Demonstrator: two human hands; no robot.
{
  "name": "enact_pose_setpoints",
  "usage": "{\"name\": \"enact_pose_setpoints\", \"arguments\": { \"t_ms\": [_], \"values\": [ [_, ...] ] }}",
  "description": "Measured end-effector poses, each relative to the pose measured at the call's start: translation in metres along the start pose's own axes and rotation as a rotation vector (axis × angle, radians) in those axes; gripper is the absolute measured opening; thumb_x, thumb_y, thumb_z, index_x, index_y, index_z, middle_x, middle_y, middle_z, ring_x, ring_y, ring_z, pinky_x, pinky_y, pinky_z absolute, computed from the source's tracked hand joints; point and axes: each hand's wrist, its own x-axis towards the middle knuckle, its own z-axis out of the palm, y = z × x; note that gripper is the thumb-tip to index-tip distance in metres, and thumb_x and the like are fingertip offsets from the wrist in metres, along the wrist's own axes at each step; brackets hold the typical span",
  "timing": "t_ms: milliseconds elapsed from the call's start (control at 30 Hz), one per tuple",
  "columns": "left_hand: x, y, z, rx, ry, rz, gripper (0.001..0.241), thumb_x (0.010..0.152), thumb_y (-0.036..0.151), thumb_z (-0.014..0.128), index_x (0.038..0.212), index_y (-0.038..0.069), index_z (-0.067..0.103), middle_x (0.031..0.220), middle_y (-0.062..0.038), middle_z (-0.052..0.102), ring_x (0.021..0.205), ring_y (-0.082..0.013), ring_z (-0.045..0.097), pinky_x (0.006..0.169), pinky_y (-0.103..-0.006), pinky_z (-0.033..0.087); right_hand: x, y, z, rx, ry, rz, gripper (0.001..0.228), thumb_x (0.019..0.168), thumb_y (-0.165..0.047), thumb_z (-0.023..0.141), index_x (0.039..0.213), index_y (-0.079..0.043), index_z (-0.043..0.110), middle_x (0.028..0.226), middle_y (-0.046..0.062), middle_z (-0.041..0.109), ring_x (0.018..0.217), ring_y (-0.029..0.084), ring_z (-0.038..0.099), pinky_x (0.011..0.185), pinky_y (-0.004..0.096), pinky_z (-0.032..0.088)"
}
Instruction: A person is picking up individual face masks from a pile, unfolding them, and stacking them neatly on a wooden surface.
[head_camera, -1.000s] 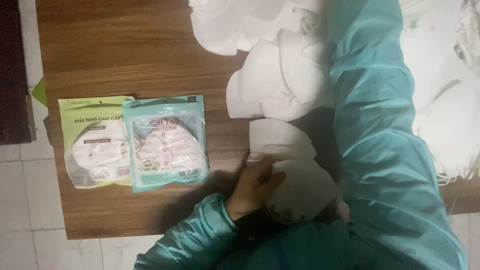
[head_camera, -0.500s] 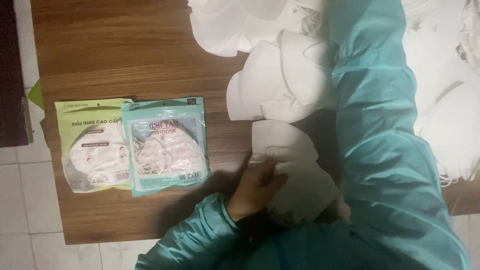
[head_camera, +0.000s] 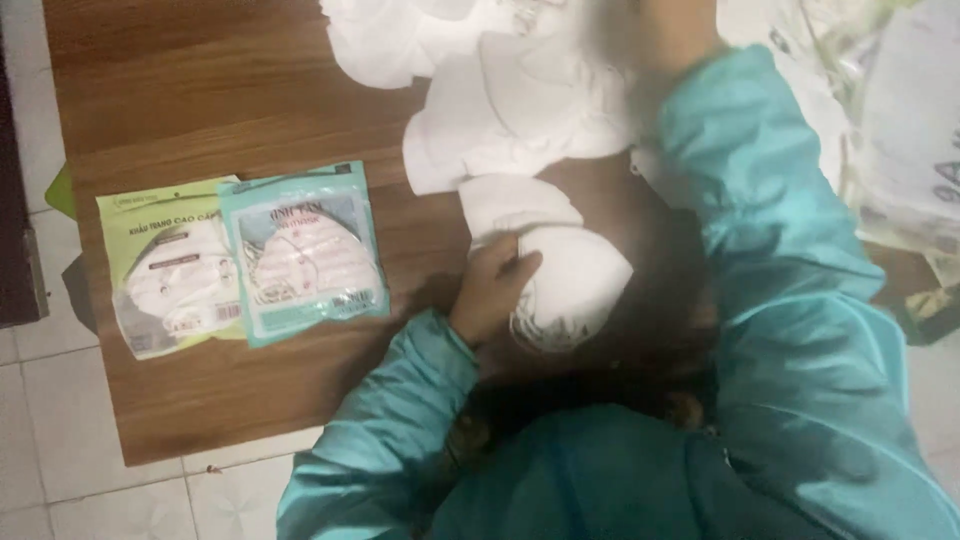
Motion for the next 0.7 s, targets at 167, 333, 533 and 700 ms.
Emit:
{"name": "enact_pose_setpoints", "arguments": {
  "t_ms": [167,333,533,700],
  "values": [
    [0.007,0.029,0.036,-0.121,-0.077,-0.152,0.028,0.092,0.014,0.063,0.113,-0.005,0.066,0.109,-0.013,0.066,0.092,-0.0204,0.066,0.079,-0.0274,0.06,-0.068,-0.029,-0.049,0.104,0.012,-0.019,0.022,0.098,-0.013,0.074,0.112,0.003,0.076,0.096,0.021,0.069,0.076,0.039,0.06,0.07,0.045,0.049],
    [0.007,0.049,0.047,-0.133,-0.129,-0.099,0.031,0.091,0.01,0.066,0.117,-0.007,0.069,0.107,-0.014,0.07,0.085,-0.0188,0.07,0.072,-0.0235,0.062,-0.107,-0.073,-0.085,0.335,0.088,0.108,0.021,0.095,0.004,0.069,0.113,0.014,0.073,0.098,0.024,0.069,0.071,0.03,0.064,0.067,0.037,0.054],
    [-0.005,0.089,0.005,-0.297,0.004,-0.136,0.055,0.091,0.012,0.068,0.144,0.005,0.053,0.119,-0.02,0.071,0.096,-0.0223,0.072,0.08,-0.0285,0.065,-0.123,-0.099,-0.074,0.342,0.176,0.192,0.02,0.096,-0.011,0.07,0.107,0.005,0.076,0.099,0.019,0.071,0.086,0.033,0.066,0.08,0.04,0.055],
    [-0.016,0.086,-0.029,-0.471,0.42,0.002,0.02,0.099,0.009,0.061,0.116,-0.002,0.065,0.103,-0.014,0.074,0.083,-0.0141,0.069,0.073,-0.0225,0.057,-0.11,-0.162,-0.11,0.445,-0.396,-0.014,0.072,0.092,-0.035,0.069,0.153,-0.006,0.045,0.138,0.023,0.062,0.114,0.039,0.064,0.1,0.051,0.049]
  ]
}}
